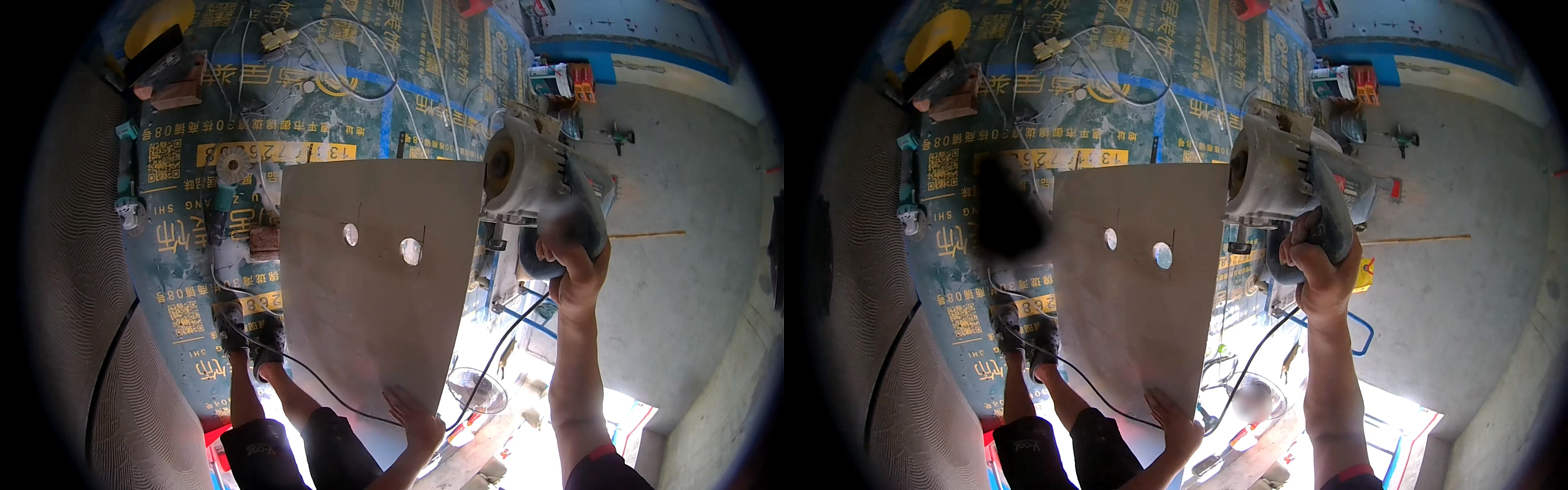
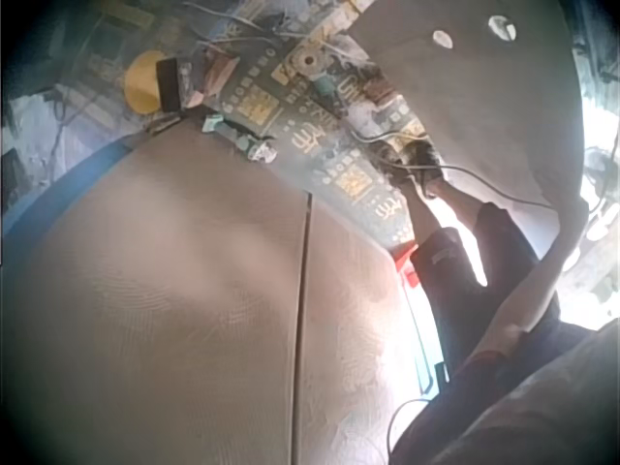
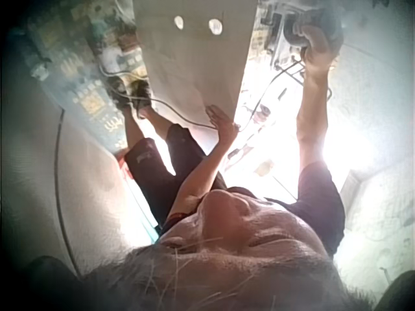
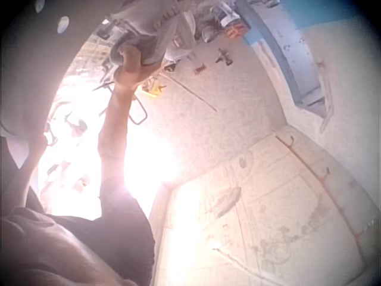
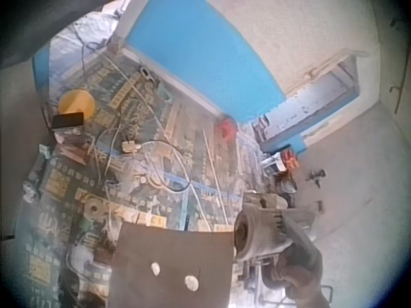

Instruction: The person uses a drill to make holes in a large white panel and then uses a circular saw to cut along a marked line.

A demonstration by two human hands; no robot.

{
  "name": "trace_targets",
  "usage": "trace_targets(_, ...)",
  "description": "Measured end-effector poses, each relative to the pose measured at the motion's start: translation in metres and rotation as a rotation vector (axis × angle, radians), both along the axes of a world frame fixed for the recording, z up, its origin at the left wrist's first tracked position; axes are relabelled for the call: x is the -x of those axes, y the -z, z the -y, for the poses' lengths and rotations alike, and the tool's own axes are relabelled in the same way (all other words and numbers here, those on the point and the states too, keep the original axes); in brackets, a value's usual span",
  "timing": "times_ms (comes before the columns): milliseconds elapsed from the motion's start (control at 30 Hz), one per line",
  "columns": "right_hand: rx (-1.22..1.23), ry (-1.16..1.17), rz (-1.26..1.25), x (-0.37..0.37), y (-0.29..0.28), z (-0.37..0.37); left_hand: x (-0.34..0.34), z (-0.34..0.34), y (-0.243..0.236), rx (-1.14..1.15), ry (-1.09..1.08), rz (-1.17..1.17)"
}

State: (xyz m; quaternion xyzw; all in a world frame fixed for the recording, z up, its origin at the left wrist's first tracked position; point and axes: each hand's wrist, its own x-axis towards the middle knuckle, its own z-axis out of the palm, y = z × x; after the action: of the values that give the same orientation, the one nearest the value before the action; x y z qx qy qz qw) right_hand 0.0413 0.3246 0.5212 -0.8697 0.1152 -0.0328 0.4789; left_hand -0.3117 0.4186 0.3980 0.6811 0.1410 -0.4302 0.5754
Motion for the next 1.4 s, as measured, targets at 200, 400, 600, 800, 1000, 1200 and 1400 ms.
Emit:
trace_targets(200, 0.014, -0.019, 0.036, -0.003, 0.001, -0.006, -0.002, -0.002, -0.001, 0.026, -0.019, -0.048)
trace_targets(400, 0.038, -0.037, 0.029, -0.003, 0.000, -0.005, -0.003, -0.002, -0.001, 0.010, -0.025, -0.030)
trace_targets(600, 0.052, -0.028, 0.018, -0.002, -0.001, -0.007, -0.007, -0.004, -0.003, 0.006, 0.018, -0.054)
trace_targets(800, 0.033, -0.014, -0.005, 0.000, -0.003, -0.007, -0.002, -0.003, -0.001, -0.015, 0.027, -0.035)
trace_targets(1000, 0.021, -0.010, -0.005, 0.000, -0.004, -0.007, -0.007, -0.005, -0.003, 0.005, -0.004, -0.052)
trace_targets(1200, 0.015, -0.013, -0.037, -0.001, -0.007, -0.013, -0.008, -0.009, -0.004, 0.005, 0.008, -0.053)
trace_targets(1400, -0.087, -0.019, -0.031, 0.000, -0.009, -0.011, -0.006, -0.007, -0.004, 0.004, 0.004, -0.049)
